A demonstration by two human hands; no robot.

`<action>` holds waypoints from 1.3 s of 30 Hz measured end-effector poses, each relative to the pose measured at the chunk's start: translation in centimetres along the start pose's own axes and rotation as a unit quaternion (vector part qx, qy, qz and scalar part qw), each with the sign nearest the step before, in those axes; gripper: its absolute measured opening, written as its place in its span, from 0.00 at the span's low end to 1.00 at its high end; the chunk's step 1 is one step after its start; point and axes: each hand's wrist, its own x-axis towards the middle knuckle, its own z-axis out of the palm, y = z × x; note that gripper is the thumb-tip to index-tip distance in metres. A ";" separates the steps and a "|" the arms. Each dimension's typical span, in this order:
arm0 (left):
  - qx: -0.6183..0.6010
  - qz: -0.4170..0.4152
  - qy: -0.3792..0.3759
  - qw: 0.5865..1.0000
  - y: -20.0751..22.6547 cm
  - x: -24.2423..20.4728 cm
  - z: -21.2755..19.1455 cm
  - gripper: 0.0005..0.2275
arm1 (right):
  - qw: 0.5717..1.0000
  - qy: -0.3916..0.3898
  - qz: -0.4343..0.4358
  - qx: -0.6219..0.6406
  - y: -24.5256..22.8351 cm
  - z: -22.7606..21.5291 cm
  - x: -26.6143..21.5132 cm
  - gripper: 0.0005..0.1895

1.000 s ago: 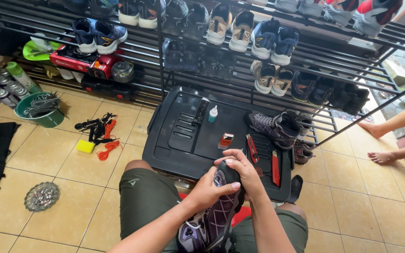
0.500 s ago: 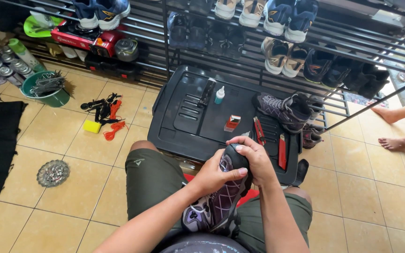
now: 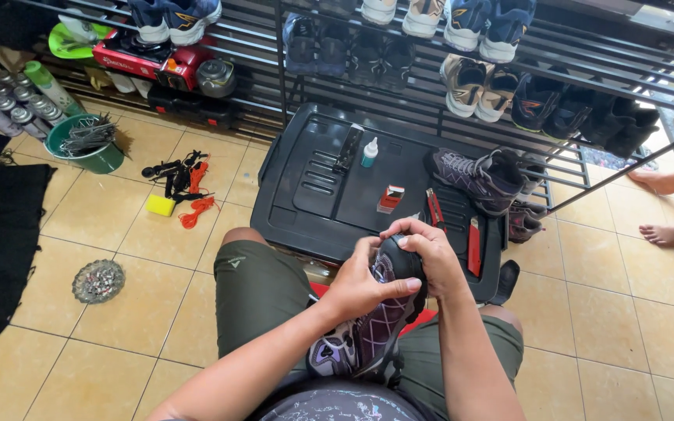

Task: Applying adhesive to a hiking boot and pressing the components together to repair the sole.

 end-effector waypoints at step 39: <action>0.090 0.175 -0.013 0.980 -2.6 2.8 0.3 0.34 | 0.998 0.037 0.021 0.047 4.0 -1.2 1.3 0.13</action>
